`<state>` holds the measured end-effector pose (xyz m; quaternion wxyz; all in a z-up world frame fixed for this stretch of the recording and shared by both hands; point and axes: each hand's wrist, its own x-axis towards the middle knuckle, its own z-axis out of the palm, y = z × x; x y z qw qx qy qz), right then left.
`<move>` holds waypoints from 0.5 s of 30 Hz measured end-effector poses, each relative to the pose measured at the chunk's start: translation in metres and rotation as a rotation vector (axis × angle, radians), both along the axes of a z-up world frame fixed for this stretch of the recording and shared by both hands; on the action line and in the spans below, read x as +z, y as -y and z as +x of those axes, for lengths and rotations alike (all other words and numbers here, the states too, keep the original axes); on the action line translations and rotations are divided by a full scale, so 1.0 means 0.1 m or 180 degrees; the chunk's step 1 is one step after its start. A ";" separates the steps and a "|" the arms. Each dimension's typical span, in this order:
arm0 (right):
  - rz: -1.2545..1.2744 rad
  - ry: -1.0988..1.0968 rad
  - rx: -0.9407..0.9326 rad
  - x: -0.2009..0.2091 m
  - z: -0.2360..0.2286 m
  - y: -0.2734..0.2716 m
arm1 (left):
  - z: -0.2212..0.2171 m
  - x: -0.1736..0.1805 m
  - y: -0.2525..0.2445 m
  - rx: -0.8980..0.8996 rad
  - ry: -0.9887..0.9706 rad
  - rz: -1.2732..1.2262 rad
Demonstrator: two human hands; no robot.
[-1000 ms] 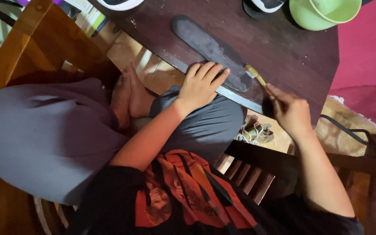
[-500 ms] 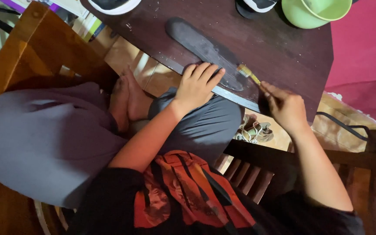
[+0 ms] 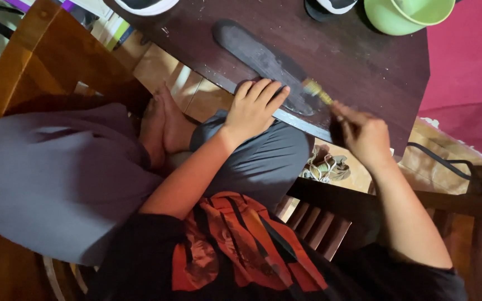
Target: Applying glue to a shoe insole with a brush as part of a shoe repair process.
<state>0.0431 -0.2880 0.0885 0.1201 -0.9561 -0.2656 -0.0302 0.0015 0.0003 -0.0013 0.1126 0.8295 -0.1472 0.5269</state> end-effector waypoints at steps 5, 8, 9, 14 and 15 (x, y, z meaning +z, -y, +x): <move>0.0049 -0.0053 0.0174 0.08 -0.05 -0.05 | 0.03 -0.02 0.01 -0.0058 0.0029 -0.0078; -0.0022 0.0068 0.0136 -0.04 0.03 0.09 | 0.01 -0.05 0.02 -0.0127 0.0015 -0.0138; -0.0056 0.0179 0.0116 -0.06 0.08 0.13 | 0.04 -0.03 0.01 -0.0158 0.0031 -0.0164; 0.0349 -0.0228 0.0332 0.17 -0.13 -0.18 | 0.05 -0.05 0.02 -0.0153 0.0015 -0.0163; 0.0246 0.0011 0.0271 0.18 -0.09 -0.16 | 0.05 -0.06 0.02 -0.0144 -0.0007 -0.0146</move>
